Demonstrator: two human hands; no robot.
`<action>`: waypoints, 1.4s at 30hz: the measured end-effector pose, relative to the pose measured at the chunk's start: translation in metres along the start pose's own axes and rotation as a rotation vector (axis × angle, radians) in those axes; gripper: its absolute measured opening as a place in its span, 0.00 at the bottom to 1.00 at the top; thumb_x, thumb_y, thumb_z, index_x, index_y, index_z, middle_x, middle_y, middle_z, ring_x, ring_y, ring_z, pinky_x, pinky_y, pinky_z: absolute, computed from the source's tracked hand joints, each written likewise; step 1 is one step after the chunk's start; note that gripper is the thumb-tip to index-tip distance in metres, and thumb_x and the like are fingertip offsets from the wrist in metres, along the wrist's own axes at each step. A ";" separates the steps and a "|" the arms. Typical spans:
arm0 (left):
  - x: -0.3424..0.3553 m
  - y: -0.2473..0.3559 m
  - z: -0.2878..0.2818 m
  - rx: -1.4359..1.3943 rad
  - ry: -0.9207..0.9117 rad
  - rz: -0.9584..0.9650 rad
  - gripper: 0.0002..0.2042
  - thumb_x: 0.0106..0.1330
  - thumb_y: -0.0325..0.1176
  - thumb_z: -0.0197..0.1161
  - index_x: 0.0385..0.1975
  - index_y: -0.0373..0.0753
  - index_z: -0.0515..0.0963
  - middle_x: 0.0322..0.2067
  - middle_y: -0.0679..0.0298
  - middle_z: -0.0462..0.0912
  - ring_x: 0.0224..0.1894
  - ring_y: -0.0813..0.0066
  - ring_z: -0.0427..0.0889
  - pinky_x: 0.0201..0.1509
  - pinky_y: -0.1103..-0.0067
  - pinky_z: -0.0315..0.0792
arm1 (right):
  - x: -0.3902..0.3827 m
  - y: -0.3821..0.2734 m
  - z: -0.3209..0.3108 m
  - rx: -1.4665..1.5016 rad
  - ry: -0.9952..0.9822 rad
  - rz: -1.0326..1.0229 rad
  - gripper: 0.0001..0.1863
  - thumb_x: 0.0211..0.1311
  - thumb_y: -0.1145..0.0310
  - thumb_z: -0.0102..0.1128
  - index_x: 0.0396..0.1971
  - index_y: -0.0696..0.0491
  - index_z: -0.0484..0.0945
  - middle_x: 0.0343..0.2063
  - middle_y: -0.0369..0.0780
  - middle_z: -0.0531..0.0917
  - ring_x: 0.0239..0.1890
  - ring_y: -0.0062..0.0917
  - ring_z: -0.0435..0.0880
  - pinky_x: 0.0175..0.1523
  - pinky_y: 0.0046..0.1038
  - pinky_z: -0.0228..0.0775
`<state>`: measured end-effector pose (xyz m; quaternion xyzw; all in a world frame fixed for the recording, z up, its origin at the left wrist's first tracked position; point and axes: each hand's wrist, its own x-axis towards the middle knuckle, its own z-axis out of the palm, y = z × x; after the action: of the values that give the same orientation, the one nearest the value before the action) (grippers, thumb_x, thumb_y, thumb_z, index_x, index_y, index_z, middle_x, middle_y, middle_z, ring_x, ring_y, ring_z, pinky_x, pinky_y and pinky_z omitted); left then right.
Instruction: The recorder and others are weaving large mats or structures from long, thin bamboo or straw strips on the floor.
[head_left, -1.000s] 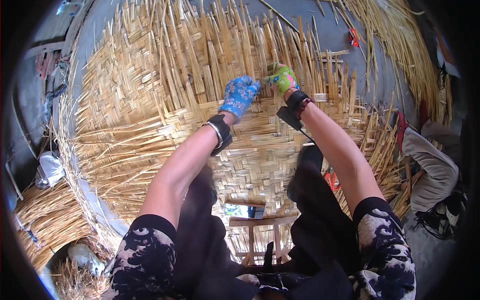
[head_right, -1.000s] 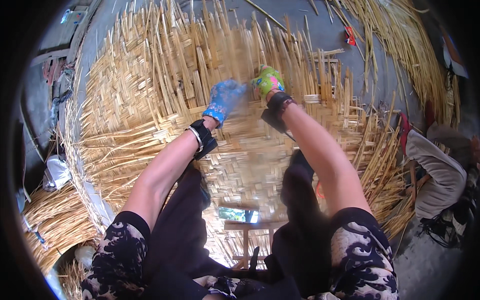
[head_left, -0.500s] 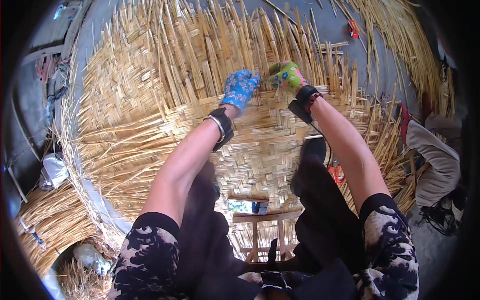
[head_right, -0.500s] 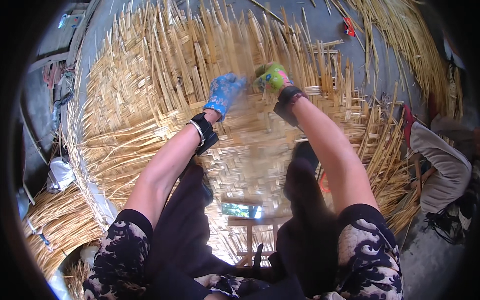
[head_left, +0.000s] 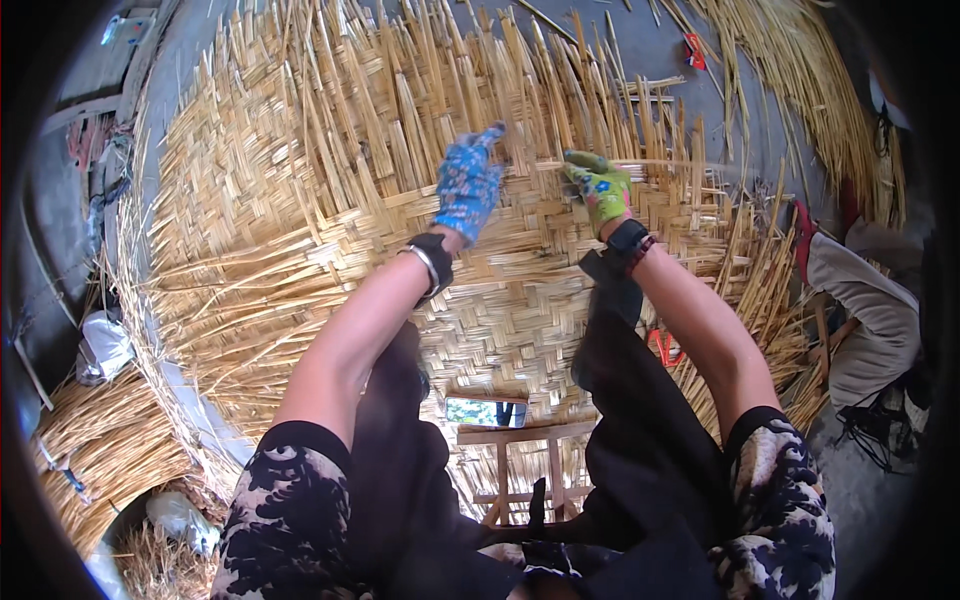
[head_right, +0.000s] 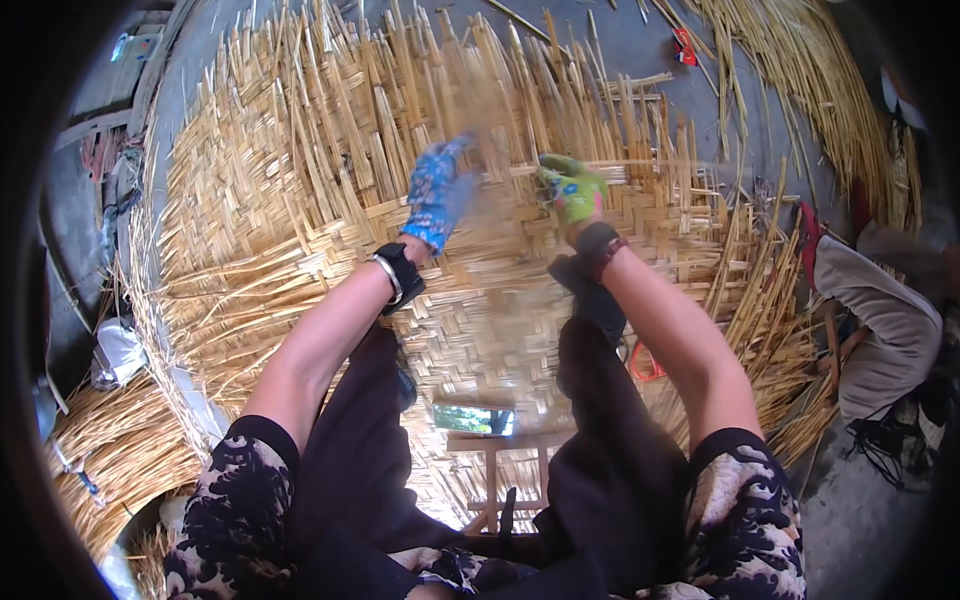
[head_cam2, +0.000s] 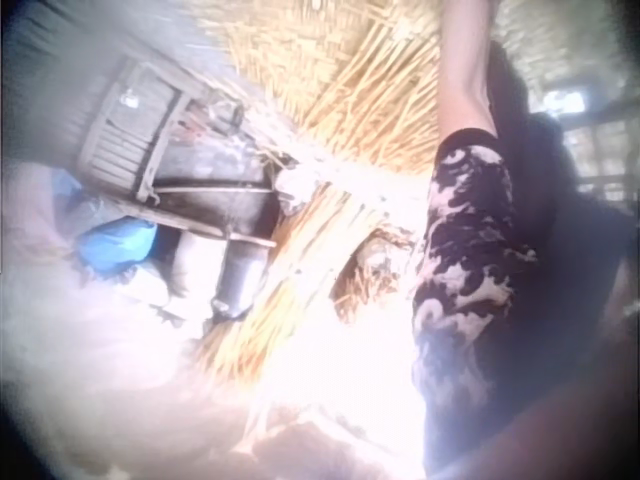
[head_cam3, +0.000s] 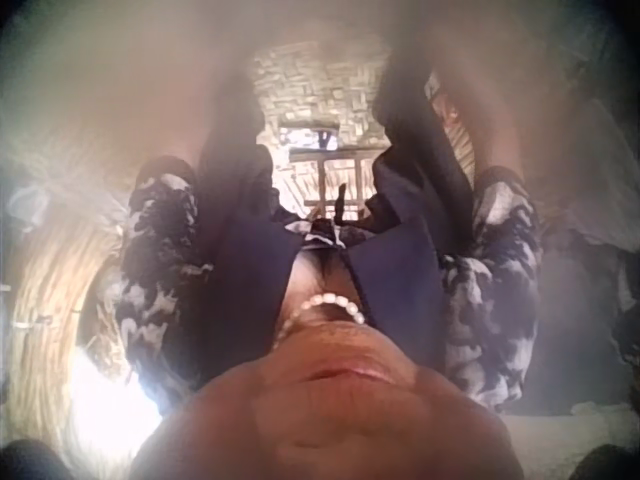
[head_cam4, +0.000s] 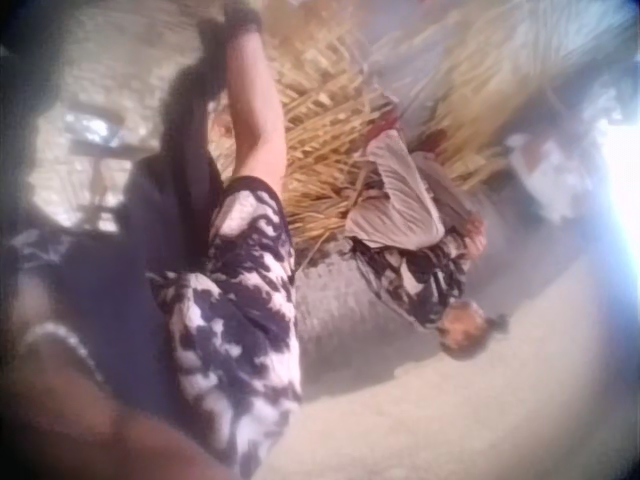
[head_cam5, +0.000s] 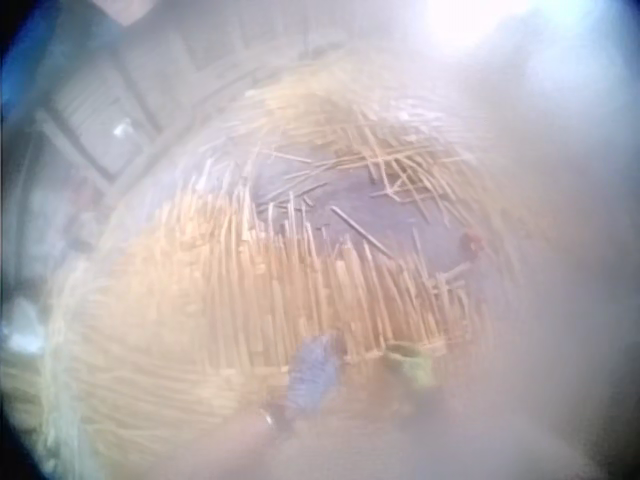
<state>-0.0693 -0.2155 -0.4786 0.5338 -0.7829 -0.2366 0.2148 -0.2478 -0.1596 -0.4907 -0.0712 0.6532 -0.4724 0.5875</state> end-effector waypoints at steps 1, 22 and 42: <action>-0.001 0.007 -0.010 -0.028 -0.222 -0.175 0.26 0.48 0.33 0.61 0.51 0.47 0.63 0.48 0.55 0.64 0.50 0.59 0.63 0.53 0.72 0.58 | 0.003 -0.001 -0.002 -0.316 -0.035 -0.262 0.09 0.48 0.73 0.56 0.32 0.55 0.76 0.27 0.38 0.80 0.27 0.25 0.79 0.31 0.20 0.69; -0.015 0.011 -0.013 0.529 -0.645 0.067 0.29 0.51 0.50 0.53 0.54 0.48 0.59 0.49 0.59 0.64 0.48 0.60 0.64 0.49 0.59 0.56 | 0.027 -0.033 0.025 -1.647 -0.156 -0.417 0.09 0.34 0.65 0.60 0.20 0.52 0.78 0.22 0.43 0.79 0.27 0.37 0.78 0.31 0.34 0.70; 0.027 0.062 0.049 0.012 -0.314 -0.131 0.09 0.51 0.37 0.55 0.24 0.39 0.77 0.26 0.57 0.77 0.31 0.62 0.76 0.35 0.74 0.68 | 0.015 -0.053 -0.054 -0.996 -0.041 -1.098 0.18 0.40 0.84 0.50 0.34 0.50 0.76 0.27 0.41 0.78 0.29 0.30 0.77 0.34 0.25 0.68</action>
<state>-0.1530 -0.2144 -0.4781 0.5413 -0.7720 -0.3257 0.0707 -0.3215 -0.1693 -0.4711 -0.6543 0.6495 -0.3446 0.1768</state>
